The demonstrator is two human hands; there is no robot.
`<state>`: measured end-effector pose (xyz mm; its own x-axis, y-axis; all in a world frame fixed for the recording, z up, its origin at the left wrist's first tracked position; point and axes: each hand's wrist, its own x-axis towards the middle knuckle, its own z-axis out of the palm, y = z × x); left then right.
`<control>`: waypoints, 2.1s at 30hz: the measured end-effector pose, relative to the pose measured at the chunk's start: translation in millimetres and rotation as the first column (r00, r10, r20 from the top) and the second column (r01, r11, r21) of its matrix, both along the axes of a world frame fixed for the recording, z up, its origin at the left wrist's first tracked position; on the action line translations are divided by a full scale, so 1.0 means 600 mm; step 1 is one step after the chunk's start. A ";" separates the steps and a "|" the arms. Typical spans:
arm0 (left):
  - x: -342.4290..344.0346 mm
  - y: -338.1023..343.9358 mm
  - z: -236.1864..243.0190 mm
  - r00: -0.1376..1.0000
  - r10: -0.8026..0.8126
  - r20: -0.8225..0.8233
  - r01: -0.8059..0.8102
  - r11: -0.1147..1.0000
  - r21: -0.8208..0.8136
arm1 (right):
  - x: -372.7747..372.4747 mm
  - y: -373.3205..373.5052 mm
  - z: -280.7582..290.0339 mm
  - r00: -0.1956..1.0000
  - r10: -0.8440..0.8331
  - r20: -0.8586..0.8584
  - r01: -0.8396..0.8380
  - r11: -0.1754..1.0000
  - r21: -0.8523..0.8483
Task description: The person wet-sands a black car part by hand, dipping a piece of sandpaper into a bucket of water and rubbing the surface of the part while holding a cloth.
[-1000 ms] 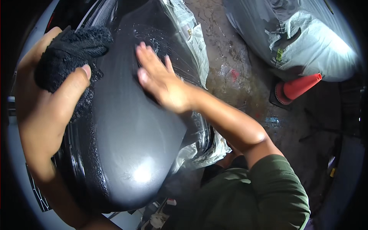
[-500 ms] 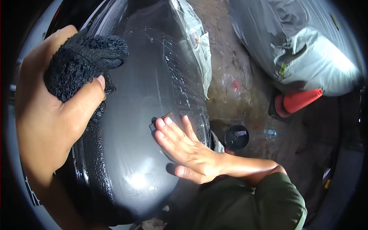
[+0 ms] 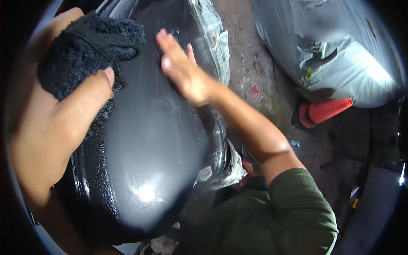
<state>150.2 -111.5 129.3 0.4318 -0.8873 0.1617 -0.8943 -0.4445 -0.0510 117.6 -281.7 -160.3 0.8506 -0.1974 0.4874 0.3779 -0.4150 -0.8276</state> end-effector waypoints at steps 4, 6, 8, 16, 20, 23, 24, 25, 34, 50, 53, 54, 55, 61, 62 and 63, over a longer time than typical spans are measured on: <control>0.005 0.004 0.005 0.954 -0.183 0.237 0.151 0.977 0.148 | -0.018 0.008 -0.004 0.997 0.072 0.008 -0.071 0.997 -0.031; 0.014 0.003 0.001 0.956 -0.182 0.229 0.163 0.982 0.098 | -0.141 0.086 -0.031 0.977 0.198 0.084 -0.190 0.977 -0.096; 0.013 0.006 -0.002 0.985 -0.112 0.131 0.103 0.992 0.077 | -0.153 0.100 -0.041 0.950 0.283 0.131 -0.265 0.954 -0.139; 0.009 0.007 0.004 0.996 -0.054 0.067 0.047 0.994 0.101 | -0.023 0.012 -0.007 0.981 -0.076 0.178 0.098 0.988 -0.120; 0.023 0.015 -0.011 0.993 -0.050 0.111 0.052 0.998 -0.021 | -0.176 0.109 -0.054 0.970 0.226 0.093 -0.224 0.974 -0.031; 0.011 0.034 -0.021 0.996 0.066 0.060 -0.059 0.992 -0.115 | -0.093 0.068 -0.033 0.988 0.088 0.129 -0.089 0.996 -0.002; 0.005 0.040 -0.021 0.995 0.072 0.070 -0.064 0.992 -0.110 | -0.045 0.035 -0.025 0.992 0.067 0.108 -0.070 0.997 0.028; -0.001 0.045 -0.017 0.994 0.078 0.080 -0.069 0.992 -0.105 | -0.014 0.015 -0.019 0.996 0.036 0.076 -0.041 0.997 0.070; -0.001 0.023 -0.006 0.993 0.114 0.043 -0.112 0.993 -0.048 | -0.093 0.069 -0.050 0.988 0.094 0.123 -0.090 0.995 -0.040; -0.026 -0.026 0.003 0.995 -0.097 -0.011 0.098 0.989 0.109 | -0.052 0.032 -0.026 0.993 0.114 0.030 -0.115 0.992 0.045; -0.013 -0.022 -0.002 0.995 -0.092 -0.042 0.096 0.991 0.091 | -0.196 0.119 -0.063 0.958 0.285 0.019 -0.285 0.956 0.070; -0.010 -0.018 -0.002 0.996 -0.092 -0.008 0.092 0.992 0.091 | -0.183 0.113 -0.070 0.968 0.245 0.047 -0.246 0.969 0.027; -0.008 -0.015 -0.006 0.993 -0.101 0.057 0.096 0.992 0.085 | -0.171 0.111 -0.062 0.972 0.231 0.050 -0.231 0.973 -0.016; -0.016 -0.021 0.000 0.982 -0.141 0.126 0.135 0.989 0.053 | -0.026 0.009 -0.047 0.993 0.116 0.009 -0.116 0.989 0.091; -0.016 -0.025 -0.004 0.987 -0.146 0.065 0.141 0.987 0.076 | -0.089 0.043 -0.056 0.984 0.174 0.028 -0.175 0.983 0.050; -0.014 -0.031 0.003 0.988 -0.150 -0.020 0.151 0.980 0.127 | -0.137 0.067 -0.062 0.971 0.236 0.030 -0.236 0.972 -0.007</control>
<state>141.6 -130.1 130.8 0.2927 -0.9554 0.0387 -0.9513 -0.2951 -0.0892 35.4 -241.5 -197.8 0.8578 0.0087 0.5139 0.4904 -0.3135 -0.8132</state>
